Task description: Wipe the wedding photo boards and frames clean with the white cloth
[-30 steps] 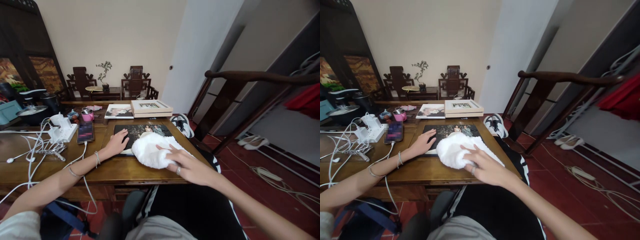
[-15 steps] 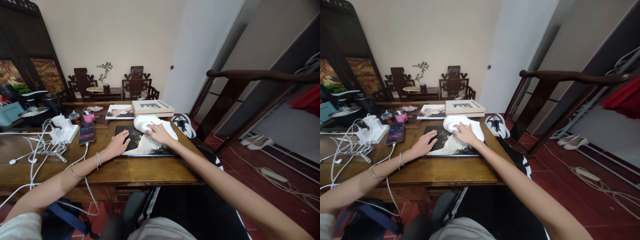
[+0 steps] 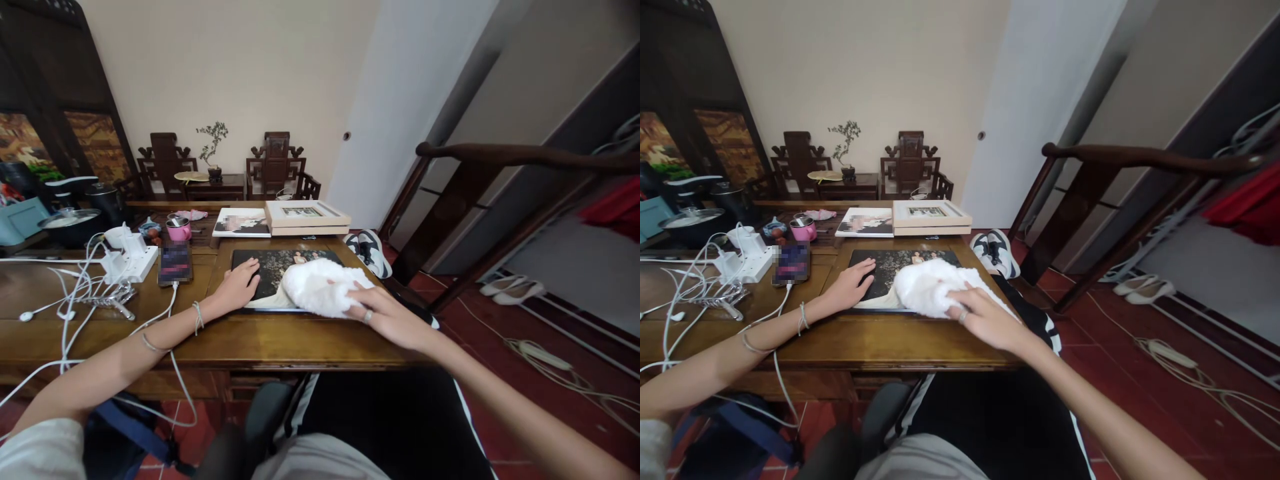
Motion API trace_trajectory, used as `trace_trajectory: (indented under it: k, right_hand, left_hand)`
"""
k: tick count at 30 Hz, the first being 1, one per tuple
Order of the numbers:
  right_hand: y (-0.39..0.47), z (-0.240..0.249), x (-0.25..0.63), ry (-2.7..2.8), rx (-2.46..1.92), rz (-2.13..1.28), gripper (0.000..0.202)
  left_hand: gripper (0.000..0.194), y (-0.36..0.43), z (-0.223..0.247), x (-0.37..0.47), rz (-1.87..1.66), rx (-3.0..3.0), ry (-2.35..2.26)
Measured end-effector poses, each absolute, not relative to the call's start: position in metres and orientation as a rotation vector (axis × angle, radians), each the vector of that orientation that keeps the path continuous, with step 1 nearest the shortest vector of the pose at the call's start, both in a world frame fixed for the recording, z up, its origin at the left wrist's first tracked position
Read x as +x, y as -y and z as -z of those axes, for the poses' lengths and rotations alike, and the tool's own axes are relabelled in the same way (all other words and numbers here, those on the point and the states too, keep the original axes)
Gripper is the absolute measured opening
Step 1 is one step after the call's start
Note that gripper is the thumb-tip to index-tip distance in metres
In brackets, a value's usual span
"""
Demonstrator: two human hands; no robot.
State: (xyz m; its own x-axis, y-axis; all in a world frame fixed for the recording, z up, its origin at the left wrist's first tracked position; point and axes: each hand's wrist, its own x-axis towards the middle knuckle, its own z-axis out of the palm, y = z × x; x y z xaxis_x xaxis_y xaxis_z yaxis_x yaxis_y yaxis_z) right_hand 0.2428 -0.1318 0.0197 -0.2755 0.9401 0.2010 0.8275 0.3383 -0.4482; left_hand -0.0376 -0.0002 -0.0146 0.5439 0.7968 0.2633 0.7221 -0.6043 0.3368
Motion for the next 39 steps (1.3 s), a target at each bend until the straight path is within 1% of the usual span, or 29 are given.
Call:
trace_trajectory:
  k: [2, 4, 8, 12, 15, 18, 21, 25, 29, 32, 37, 39]
  right_hand:
    - [0.109, -0.020, 0.247, 2.166, -1.599, -0.282, 0.030]
    - [0.086, -0.020, 0.241, 2.131, -1.665, -0.214, 0.028]
    - [0.064, -0.021, 0.201, 2.146, -1.746, -0.145, 0.024]
    - [0.077, -0.022, 0.153, 2.323, -1.492, -0.165, 0.023]
    - [0.097, -0.023, 0.139, 2.419, -1.245, -0.256, 0.018]
    - [0.113, -0.023, 0.151, 2.395, -1.134, -0.385, 0.017]
    - [0.118, -0.018, 0.180, 2.284, -1.134, -0.502, 0.020]
    - [0.108, -0.011, 0.217, 2.102, -1.363, -0.480, 0.023]
    - [0.076, -0.011, 0.231, 1.896, -1.556, -0.413, 0.021]
    - [0.039, -0.015, 0.219, 1.761, -1.572, -0.428, 0.019]
    - [-0.019, -0.024, 0.166, 1.775, -1.490, -0.501, 0.030]
    - [-0.030, -0.026, 0.145, 1.833, -1.440, -0.530, 0.030]
  left_hand:
    - [0.044, 0.000, 0.015, -0.037, -0.580, 2.582, -1.293]
    - [0.043, 0.001, 0.015, -0.037, -0.574, 2.570, -1.287]
    - [0.043, 0.002, 0.012, -0.037, -0.671, 2.490, -1.263]
    - [0.044, 0.003, 0.002, -0.037, -1.029, 2.295, -1.166]
    - [0.048, 0.003, -0.004, -0.038, -1.145, 2.192, -1.167]
    - [0.051, 0.003, -0.003, -0.037, -1.116, 2.214, -1.172]
    - [0.051, 0.004, 0.003, -0.036, -1.028, 2.317, -1.204]
    - [0.050, 0.005, 0.009, -0.035, -0.762, 2.496, -1.309]
    - [0.046, 0.006, 0.010, -0.036, -0.683, 2.567, -1.300]
    - [0.043, 0.005, 0.011, -0.037, -0.688, 2.579, -1.281]
    - [0.041, 0.001, 0.013, -0.039, -0.724, 2.595, -1.228]
    - [0.040, 0.000, 0.013, -0.039, -0.742, 2.598, -1.206]
